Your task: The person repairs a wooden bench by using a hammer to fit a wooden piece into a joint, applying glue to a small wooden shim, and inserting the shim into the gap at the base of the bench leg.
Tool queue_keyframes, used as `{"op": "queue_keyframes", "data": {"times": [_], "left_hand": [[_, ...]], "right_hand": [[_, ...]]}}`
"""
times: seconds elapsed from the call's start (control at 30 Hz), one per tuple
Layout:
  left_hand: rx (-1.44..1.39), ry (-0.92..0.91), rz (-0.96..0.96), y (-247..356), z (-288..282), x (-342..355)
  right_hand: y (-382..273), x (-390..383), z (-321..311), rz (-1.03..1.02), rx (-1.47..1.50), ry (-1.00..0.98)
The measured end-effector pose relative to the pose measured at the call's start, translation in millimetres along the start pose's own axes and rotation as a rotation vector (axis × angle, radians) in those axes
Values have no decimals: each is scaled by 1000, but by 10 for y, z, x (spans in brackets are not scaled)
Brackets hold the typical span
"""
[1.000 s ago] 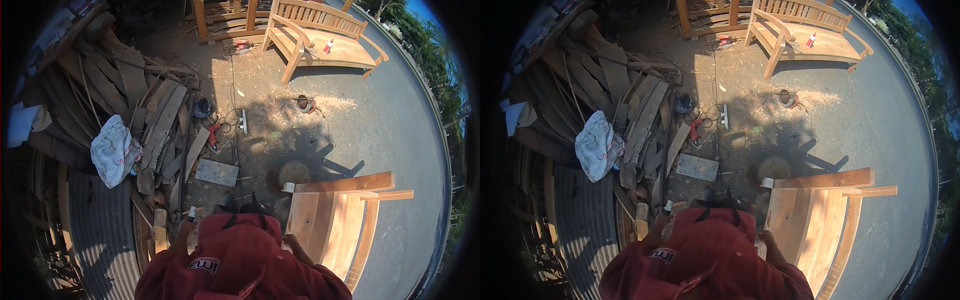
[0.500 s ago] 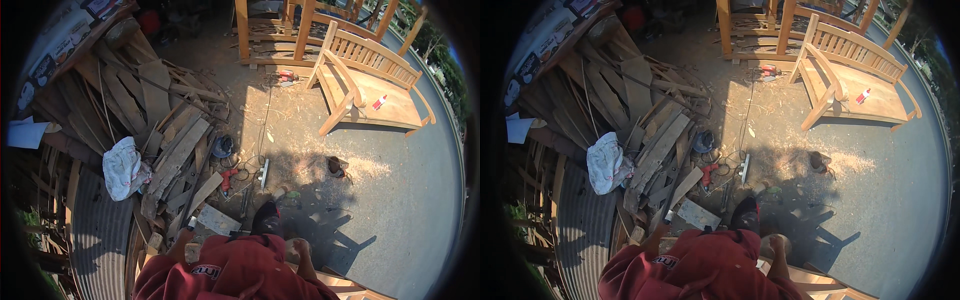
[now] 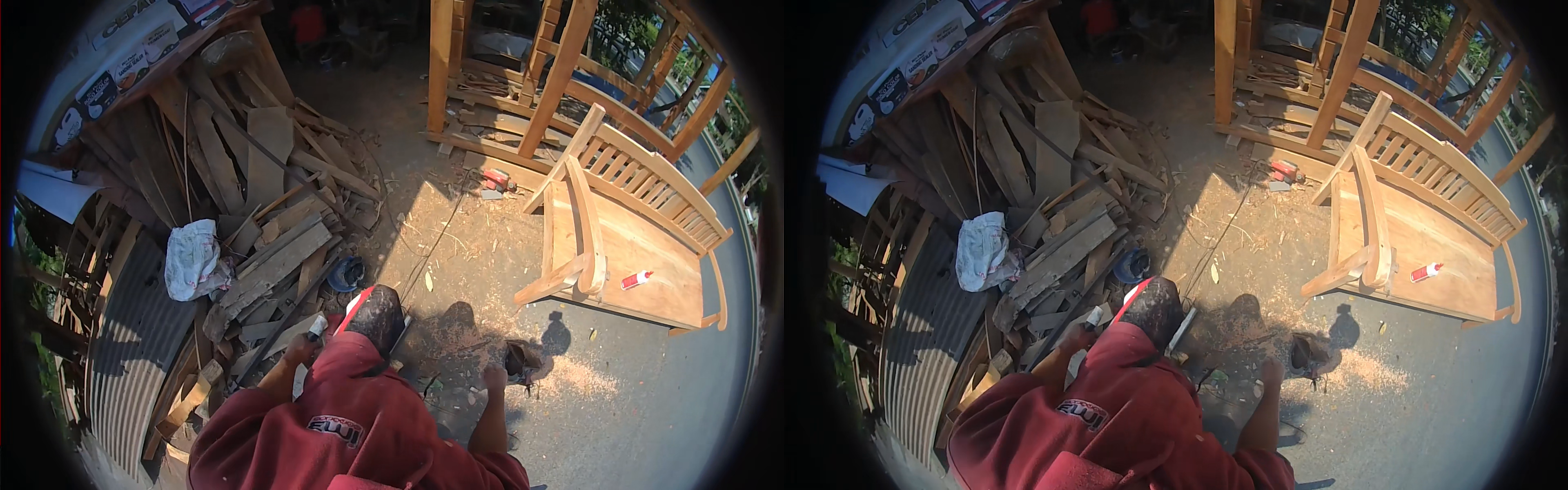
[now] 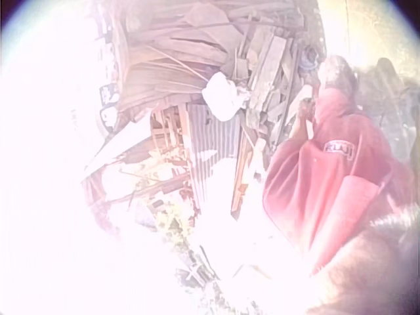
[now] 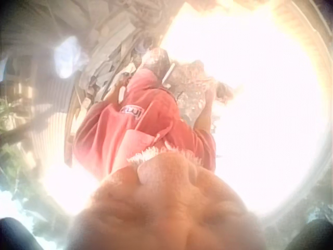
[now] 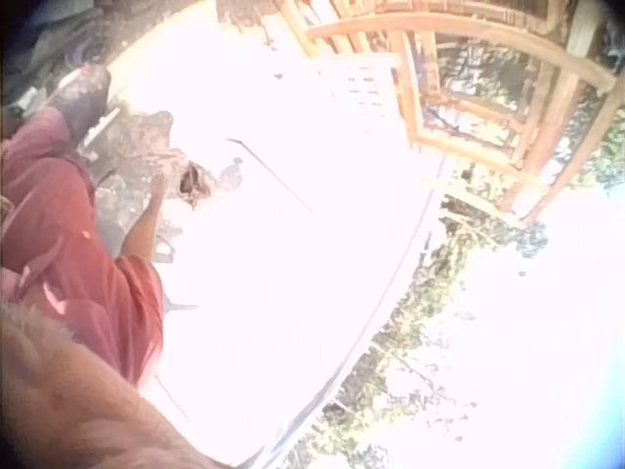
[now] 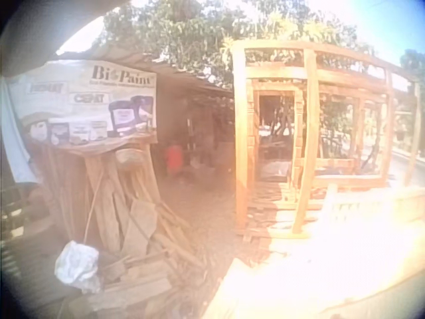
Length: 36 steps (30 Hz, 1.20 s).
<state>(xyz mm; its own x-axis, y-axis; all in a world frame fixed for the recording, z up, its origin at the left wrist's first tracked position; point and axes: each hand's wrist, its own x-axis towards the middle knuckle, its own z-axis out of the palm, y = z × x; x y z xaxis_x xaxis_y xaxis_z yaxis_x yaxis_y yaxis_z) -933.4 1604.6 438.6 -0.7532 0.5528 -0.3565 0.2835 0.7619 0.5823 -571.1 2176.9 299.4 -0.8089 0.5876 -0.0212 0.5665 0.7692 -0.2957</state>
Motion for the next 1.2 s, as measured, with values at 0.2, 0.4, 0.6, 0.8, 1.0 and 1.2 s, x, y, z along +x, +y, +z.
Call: {"op": "queue_keyframes", "data": {"times": [0.2,0.4,0.6,0.8,1.0,1.2], "left_hand": [[-5,-77,-408,747,130,1162],[-26,-295,-513,539,991,2288],[-10,-364,-655,888,555,3734],[-121,15,-172,1764,-745,5665],[-478,476,-314,2516,-1636,5981],[-390,581,-978,2719,-416,5366]], "right_hand": [[-276,836,18,290,444,-161],[368,847,539,-25,-156,-806],[123,1906,-251,359,104,-1017],[305,5164,-802,357,605,-682],[-538,7812,-887,446,879,-584],[-607,9365,-320,50,286,-1143]]}}
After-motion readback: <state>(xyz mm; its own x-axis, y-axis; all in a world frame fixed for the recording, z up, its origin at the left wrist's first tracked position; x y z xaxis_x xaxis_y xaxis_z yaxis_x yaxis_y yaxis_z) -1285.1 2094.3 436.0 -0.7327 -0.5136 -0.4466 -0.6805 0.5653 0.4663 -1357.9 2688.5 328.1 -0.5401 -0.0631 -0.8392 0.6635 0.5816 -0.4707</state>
